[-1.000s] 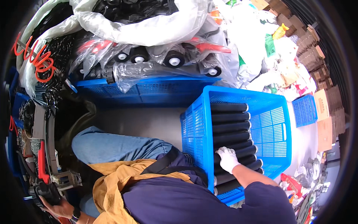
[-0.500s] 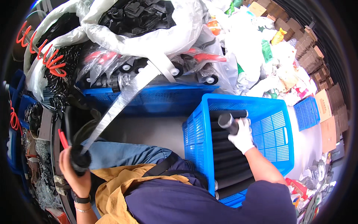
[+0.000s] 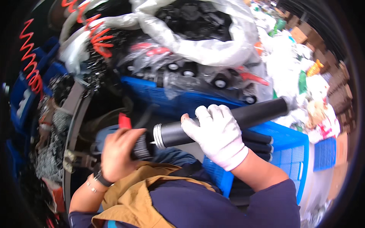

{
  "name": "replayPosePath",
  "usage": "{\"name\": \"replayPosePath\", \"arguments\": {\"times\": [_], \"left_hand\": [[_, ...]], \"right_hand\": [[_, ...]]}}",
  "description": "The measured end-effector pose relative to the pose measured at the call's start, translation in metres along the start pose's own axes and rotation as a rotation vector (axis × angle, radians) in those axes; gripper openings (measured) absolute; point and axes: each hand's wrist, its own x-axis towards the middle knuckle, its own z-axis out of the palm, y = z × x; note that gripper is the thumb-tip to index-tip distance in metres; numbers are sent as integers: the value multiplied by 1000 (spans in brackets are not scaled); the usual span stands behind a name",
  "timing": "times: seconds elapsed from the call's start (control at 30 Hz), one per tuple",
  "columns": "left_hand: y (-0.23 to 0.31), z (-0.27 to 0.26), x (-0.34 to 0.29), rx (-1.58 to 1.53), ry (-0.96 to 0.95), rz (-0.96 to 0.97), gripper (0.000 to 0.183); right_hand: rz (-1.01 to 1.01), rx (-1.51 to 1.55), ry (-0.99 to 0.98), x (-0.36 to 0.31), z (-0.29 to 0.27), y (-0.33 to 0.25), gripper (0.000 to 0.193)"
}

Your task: The person assembles black plastic components and metal rods using an air screwdriver and pliers at a workstation.

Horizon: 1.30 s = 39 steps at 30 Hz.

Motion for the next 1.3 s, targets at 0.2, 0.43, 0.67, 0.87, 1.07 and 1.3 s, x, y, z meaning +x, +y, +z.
{"name": "replayPosePath", "arguments": {"times": [0.2,0.43,0.67,0.87,1.07,1.3], "left_hand": [[-20,10,10,-632,-284,-229,74],[-30,-12,6,990,575,594,45],[-54,20,-26,-1602,775,-21,89],[-73,-3,-87,-1653,1134,-107,86],[-69,-58,-147,-1283,1549,-302,63],[-85,-78,-180,-1072,1828,-170,58]], "right_hand": [[-182,-84,177,22,11,-9,29],[204,1006,-837,55,8,-9,69],[38,988,-431,111,34,-89,76],[-492,2181,-1587,180,118,-151,70],[-710,1575,-813,242,191,-212,41],[41,401,325,355,448,-229,43]]}}
